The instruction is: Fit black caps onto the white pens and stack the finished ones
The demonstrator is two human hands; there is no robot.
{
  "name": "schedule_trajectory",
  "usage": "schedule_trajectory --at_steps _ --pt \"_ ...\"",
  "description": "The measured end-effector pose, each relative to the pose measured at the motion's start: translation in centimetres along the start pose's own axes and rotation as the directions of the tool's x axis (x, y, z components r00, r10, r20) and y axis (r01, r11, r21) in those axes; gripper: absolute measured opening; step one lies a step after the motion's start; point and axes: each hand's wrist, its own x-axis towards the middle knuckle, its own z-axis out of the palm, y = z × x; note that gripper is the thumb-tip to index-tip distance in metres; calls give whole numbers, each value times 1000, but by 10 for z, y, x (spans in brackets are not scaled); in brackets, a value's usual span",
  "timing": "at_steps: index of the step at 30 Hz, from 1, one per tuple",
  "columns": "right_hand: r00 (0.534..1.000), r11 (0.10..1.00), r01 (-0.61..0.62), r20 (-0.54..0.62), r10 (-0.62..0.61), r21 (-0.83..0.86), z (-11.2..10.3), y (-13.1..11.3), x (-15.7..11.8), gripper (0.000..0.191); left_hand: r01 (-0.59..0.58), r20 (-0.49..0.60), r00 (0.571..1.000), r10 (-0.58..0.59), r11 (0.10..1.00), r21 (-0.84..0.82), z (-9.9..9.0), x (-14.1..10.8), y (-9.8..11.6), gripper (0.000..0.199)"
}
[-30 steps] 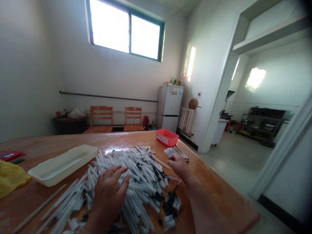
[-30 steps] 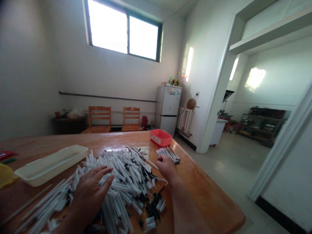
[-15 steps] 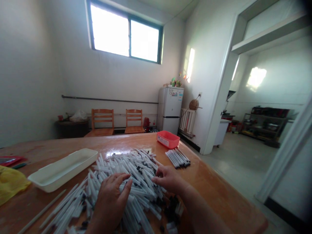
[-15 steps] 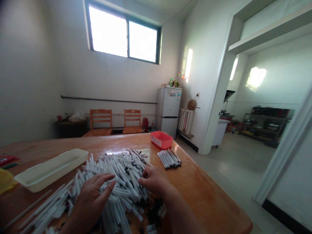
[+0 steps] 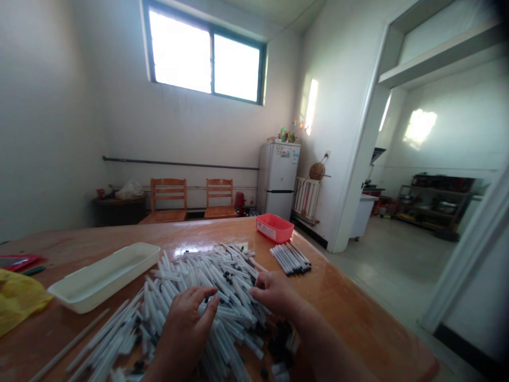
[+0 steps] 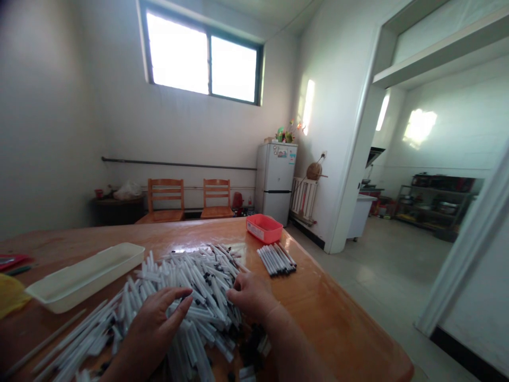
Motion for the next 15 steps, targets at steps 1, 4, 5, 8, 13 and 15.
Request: schedule_trajectory --at_steps 1,4,5,8,13,15 --pt "1000 1000 0 -2 0 18 0 0 0 21 2 5 1000 -2 1000 -7 0 0 0 29" --pt "1000 979 10 3 -11 202 -7 5 0 14 26 12 1000 -25 999 -33 -1 0 1 29" --pt "1000 965 15 8 -18 261 -10 7 -1 14 40 14 999 -40 998 -46 -1 0 1 30" --pt "998 914 3 63 -31 406 -24 13 -4 16 90 12 996 -89 990 -111 -3 1 5 30" --pt "984 723 -43 153 -87 689 -42 10 -12 19 211 41 977 -209 930 -299 -5 0 11 28" --pt "979 659 -40 163 -127 751 -45 5 -15 22 268 94 963 -251 878 -397 -6 1 15 29"
